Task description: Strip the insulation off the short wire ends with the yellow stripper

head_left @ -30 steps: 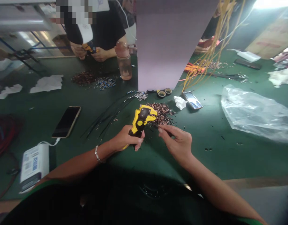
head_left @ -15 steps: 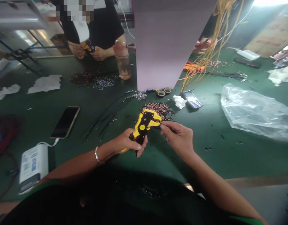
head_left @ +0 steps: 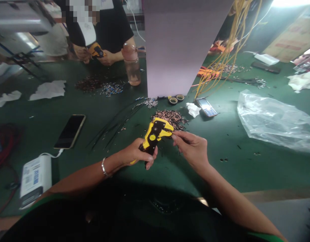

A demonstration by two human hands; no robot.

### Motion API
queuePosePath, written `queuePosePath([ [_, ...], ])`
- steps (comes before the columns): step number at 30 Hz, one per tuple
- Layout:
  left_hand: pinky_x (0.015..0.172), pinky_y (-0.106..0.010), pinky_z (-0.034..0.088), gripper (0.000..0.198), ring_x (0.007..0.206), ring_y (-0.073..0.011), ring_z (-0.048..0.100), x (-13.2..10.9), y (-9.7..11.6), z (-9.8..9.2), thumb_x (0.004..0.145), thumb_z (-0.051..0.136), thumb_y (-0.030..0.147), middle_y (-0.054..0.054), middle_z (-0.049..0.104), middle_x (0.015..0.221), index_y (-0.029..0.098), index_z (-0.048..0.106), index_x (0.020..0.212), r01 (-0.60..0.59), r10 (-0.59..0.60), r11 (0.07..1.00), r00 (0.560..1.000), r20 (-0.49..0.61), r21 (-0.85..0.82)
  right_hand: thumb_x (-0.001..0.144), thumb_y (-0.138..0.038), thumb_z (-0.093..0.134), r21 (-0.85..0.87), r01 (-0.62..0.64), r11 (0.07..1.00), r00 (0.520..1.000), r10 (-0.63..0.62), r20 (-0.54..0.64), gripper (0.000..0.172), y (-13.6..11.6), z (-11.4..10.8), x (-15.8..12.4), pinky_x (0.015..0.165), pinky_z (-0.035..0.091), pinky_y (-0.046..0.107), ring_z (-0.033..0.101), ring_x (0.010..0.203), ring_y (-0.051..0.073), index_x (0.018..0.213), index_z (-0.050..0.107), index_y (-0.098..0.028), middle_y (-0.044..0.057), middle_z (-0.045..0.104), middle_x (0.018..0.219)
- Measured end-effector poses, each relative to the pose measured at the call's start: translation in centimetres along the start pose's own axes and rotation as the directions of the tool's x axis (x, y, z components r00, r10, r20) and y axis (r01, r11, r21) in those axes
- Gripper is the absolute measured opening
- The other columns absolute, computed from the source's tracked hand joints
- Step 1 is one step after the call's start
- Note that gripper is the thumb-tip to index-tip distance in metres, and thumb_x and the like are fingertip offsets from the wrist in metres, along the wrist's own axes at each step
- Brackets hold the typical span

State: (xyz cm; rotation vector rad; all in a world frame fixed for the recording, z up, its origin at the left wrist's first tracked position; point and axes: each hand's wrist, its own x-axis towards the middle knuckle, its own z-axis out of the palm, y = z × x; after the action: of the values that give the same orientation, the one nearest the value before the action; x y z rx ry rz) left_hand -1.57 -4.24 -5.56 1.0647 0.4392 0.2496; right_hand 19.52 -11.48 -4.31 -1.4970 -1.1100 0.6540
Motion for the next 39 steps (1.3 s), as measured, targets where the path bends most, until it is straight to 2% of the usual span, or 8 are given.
queuePosePath([
  [7, 0.047, -0.025, 0.051, 0.019, 0.043, -0.0111, 0.057, -0.08, 0.04, 0.2, 0.071, 0.079, 0.02, 0.001, 0.063, 0.053, 0.013, 0.064, 0.081, 0.032, -0.032, 0.999, 0.998, -0.055, 0.005, 0.078, -0.028, 0.07, -0.008, 0.017, 1.0, 1.0, -0.017, 0.004, 0.013, 0.04, -0.02, 0.04, 0.045, 0.047, 0.025, 0.057, 0.048, 0.011, 0.079, 0.082, -0.022, -0.001, 0.069, 0.056],
  [21, 0.043, -0.022, 0.05, 0.021, 0.037, -0.0082, 0.052, -0.03, -0.31, 0.34, 0.072, 0.08, 0.024, 0.004, 0.06, 0.047, 0.016, 0.061, 0.074, 0.041, -0.037, 0.998, 0.993, -0.11, 0.038, 0.077, -0.029, 0.068, -0.054, 0.051, 0.997, 0.999, -0.052, -0.011, 0.014, -0.26, -0.16, 0.21, 0.05, 0.049, 0.027, 0.058, 0.05, 0.012, 0.074, 0.081, -0.023, -0.002, 0.067, 0.054],
  [25, 0.042, -0.021, 0.049, 0.022, 0.036, -0.0077, 0.05, 0.05, -0.44, 0.28, 0.072, 0.08, 0.024, 0.004, 0.058, 0.046, 0.016, 0.06, 0.073, 0.029, -0.023, 0.998, 0.993, -0.118, 0.048, 0.076, -0.029, 0.069, -0.062, 0.049, 0.997, 0.999, -0.05, -0.018, 0.015, -0.41, -0.21, 0.25, 0.048, 0.047, 0.026, 0.056, 0.047, 0.012, 0.071, 0.081, -0.022, -0.002, 0.065, 0.052],
  [30, 0.052, -0.028, 0.053, 0.024, 0.049, -0.0136, 0.061, 0.14, -0.13, 0.12, 0.069, 0.081, 0.023, 0.0, 0.064, 0.059, 0.013, 0.066, 0.085, 0.011, -0.012, 1.0, 0.999, -0.046, -0.011, 0.074, -0.028, 0.069, -0.033, 0.006, 0.999, 1.0, -0.006, -0.011, 0.014, -0.36, -0.37, 0.33, 0.045, 0.045, 0.025, 0.053, 0.044, 0.011, 0.071, 0.081, -0.021, -0.002, 0.064, 0.05],
  [39, 0.067, -0.033, 0.055, 0.031, 0.067, -0.0182, 0.065, 0.23, 0.48, 0.17, 0.066, 0.08, 0.028, -0.006, 0.069, 0.077, 0.014, 0.068, 0.091, -0.006, 0.006, 1.0, 1.0, 0.029, 0.001, 0.072, -0.029, 0.071, -0.016, -0.052, 0.998, 0.997, 0.051, -0.054, 0.012, 0.04, -0.41, 0.59, 0.044, 0.046, 0.025, 0.056, 0.043, 0.012, 0.069, 0.079, -0.021, -0.003, 0.062, 0.045],
])
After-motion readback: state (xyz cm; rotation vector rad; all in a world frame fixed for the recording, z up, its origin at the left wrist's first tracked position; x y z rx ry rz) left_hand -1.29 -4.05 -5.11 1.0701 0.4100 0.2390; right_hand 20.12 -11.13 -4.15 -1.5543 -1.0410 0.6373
